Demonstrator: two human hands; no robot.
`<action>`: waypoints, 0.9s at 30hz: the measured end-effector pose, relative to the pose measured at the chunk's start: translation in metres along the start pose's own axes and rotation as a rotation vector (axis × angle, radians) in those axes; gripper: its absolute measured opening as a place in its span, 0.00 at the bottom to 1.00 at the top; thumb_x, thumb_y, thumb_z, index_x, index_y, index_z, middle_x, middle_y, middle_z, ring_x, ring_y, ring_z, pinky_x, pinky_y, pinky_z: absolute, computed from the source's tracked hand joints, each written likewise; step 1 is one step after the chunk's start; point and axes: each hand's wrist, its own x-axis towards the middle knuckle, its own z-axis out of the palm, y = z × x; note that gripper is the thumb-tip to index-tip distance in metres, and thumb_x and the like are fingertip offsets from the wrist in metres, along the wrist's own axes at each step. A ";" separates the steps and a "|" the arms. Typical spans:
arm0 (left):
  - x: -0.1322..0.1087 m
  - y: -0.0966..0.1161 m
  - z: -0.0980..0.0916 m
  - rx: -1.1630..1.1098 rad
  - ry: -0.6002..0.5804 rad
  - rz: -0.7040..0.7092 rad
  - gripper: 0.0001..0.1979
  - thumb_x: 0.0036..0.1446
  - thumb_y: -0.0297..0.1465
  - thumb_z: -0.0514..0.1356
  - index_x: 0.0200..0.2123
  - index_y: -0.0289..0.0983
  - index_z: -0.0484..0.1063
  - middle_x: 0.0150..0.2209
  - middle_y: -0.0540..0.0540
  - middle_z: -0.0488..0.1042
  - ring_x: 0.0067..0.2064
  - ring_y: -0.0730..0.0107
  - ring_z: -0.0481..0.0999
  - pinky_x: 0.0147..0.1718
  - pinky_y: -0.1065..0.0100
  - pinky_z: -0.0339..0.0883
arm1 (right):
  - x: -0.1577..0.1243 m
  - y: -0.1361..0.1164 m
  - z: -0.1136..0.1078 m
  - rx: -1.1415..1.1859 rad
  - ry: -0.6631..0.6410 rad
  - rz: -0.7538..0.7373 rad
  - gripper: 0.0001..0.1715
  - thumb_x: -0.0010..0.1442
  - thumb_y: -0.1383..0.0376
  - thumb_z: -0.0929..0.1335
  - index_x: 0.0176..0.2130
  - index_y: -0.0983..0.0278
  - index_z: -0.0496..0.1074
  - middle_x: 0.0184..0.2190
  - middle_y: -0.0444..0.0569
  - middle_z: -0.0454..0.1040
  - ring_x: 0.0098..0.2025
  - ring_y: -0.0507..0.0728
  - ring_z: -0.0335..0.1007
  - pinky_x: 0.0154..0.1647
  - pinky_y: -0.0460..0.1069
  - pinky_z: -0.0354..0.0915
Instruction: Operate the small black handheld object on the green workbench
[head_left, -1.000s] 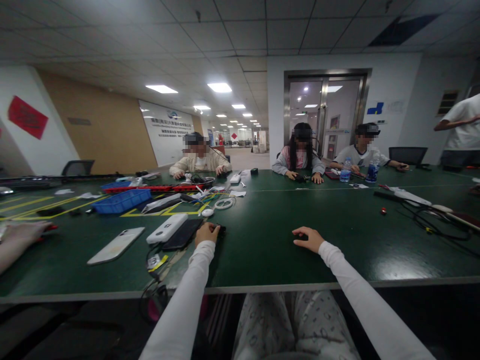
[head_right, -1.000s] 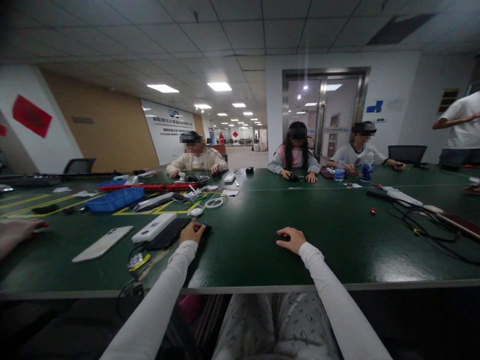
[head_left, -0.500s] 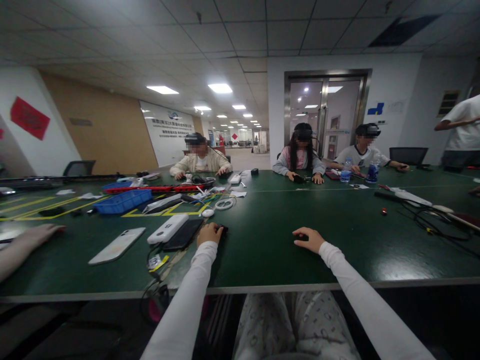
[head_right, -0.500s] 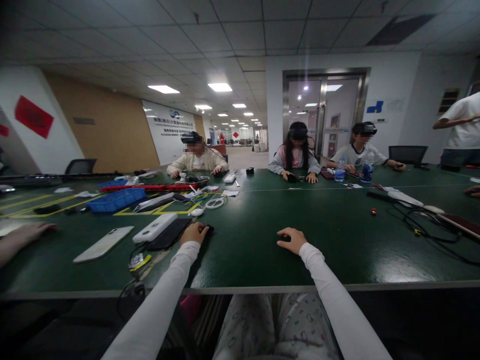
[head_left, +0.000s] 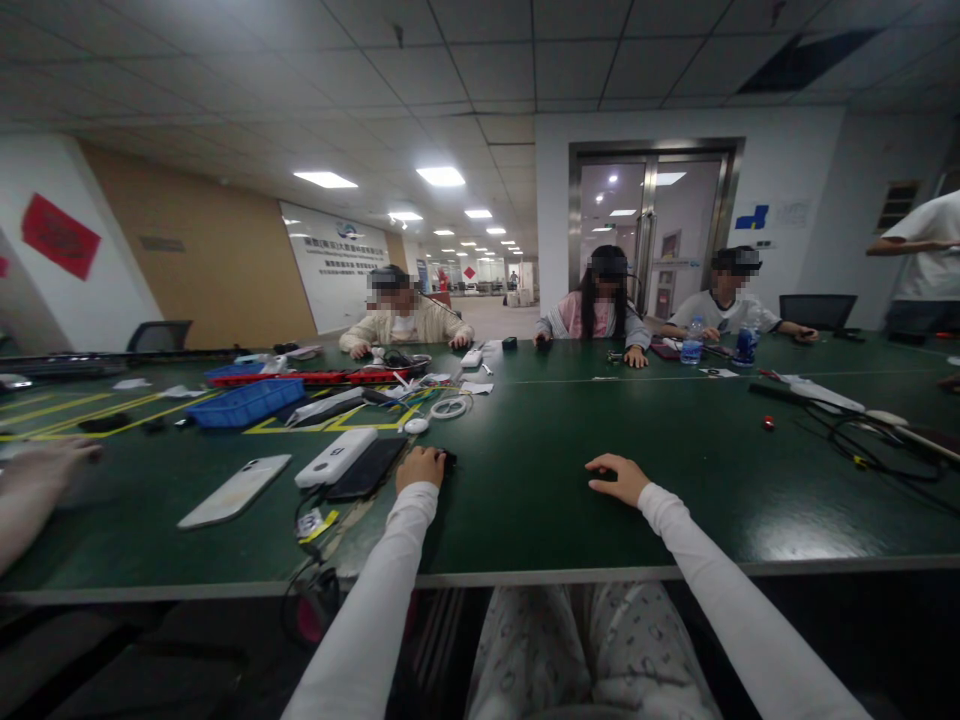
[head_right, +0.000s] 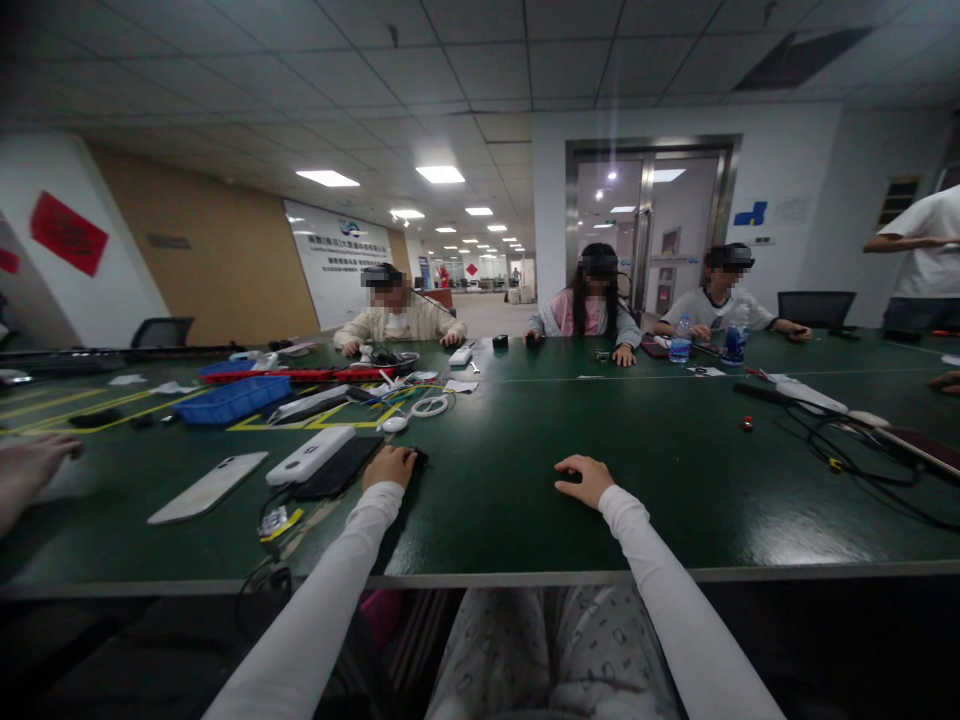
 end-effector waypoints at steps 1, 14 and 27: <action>-0.001 0.001 -0.001 -0.004 -0.007 0.007 0.17 0.57 0.39 0.48 0.41 0.40 0.72 0.42 0.40 0.69 0.45 0.58 0.69 0.39 0.64 0.63 | 0.000 0.000 0.000 -0.002 0.004 0.000 0.21 0.50 0.56 0.67 0.45 0.58 0.70 0.44 0.47 0.71 0.44 0.58 0.66 0.49 0.56 0.61; -0.041 0.105 0.004 -0.329 -0.078 0.336 0.11 0.54 0.36 0.53 0.37 0.38 0.70 0.38 0.46 0.69 0.41 0.69 0.69 0.41 0.69 0.62 | 0.002 -0.001 0.002 0.029 0.030 0.010 0.29 0.48 0.52 0.68 0.48 0.58 0.67 0.43 0.47 0.71 0.43 0.58 0.66 0.48 0.57 0.61; -0.090 0.208 0.003 -0.560 -0.129 0.676 0.09 0.52 0.31 0.55 0.37 0.37 0.71 0.38 0.45 0.68 0.42 0.69 0.67 0.43 0.66 0.62 | 0.003 -0.005 0.000 -0.027 0.039 -0.020 0.38 0.43 0.51 0.71 0.53 0.55 0.63 0.43 0.48 0.70 0.42 0.59 0.66 0.46 0.56 0.60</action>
